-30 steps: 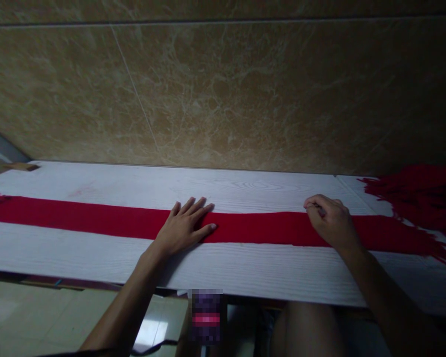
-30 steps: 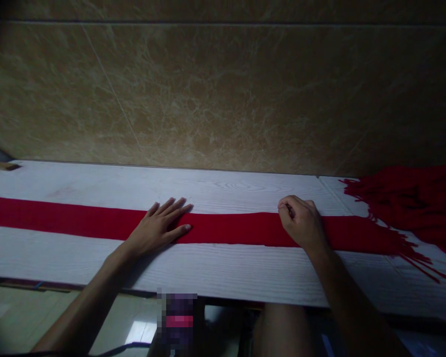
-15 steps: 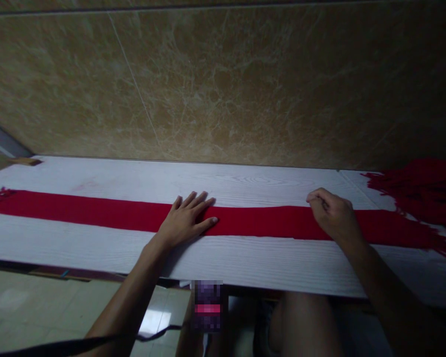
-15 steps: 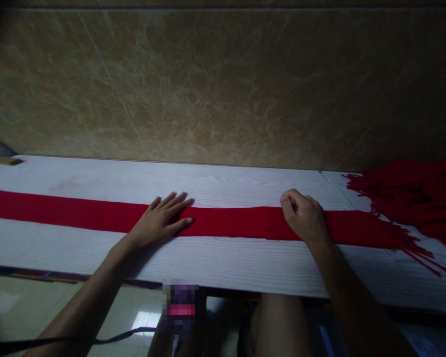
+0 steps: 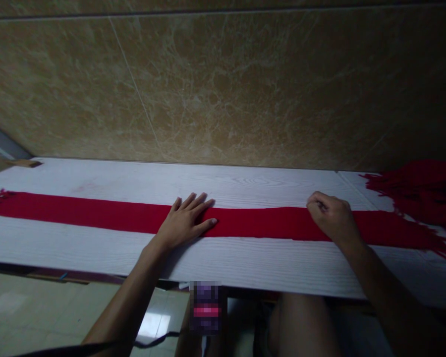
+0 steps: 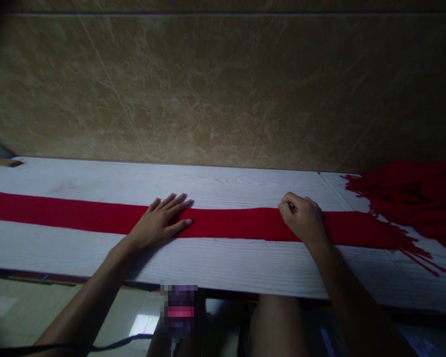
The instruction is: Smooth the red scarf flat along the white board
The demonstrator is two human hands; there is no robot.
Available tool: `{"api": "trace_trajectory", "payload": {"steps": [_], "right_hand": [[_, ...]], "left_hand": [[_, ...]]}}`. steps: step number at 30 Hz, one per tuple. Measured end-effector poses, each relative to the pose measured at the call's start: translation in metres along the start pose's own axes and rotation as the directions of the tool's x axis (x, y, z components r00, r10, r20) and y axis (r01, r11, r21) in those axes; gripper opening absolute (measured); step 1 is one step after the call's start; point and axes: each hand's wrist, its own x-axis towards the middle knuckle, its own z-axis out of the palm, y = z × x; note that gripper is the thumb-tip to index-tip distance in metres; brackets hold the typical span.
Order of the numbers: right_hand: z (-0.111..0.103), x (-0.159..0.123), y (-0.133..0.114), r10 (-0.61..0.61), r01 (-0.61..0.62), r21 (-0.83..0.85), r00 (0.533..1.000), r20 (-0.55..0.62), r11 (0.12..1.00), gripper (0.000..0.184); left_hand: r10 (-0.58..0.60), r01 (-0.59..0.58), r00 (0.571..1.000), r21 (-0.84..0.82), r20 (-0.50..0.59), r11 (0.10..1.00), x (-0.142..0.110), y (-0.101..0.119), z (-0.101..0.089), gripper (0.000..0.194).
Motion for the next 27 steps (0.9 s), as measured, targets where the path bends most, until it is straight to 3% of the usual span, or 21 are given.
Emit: {"api": "trace_trajectory", "payload": {"steps": [27], "right_hand": [[-0.0043,0.0011,-0.0003,0.072,-0.072,0.091,0.997,0.004,0.993,0.012]], "left_hand": [[0.003,-0.003,1.0,0.0,-0.006,1.0,0.0003,-0.0004,0.0006,0.07]]}}
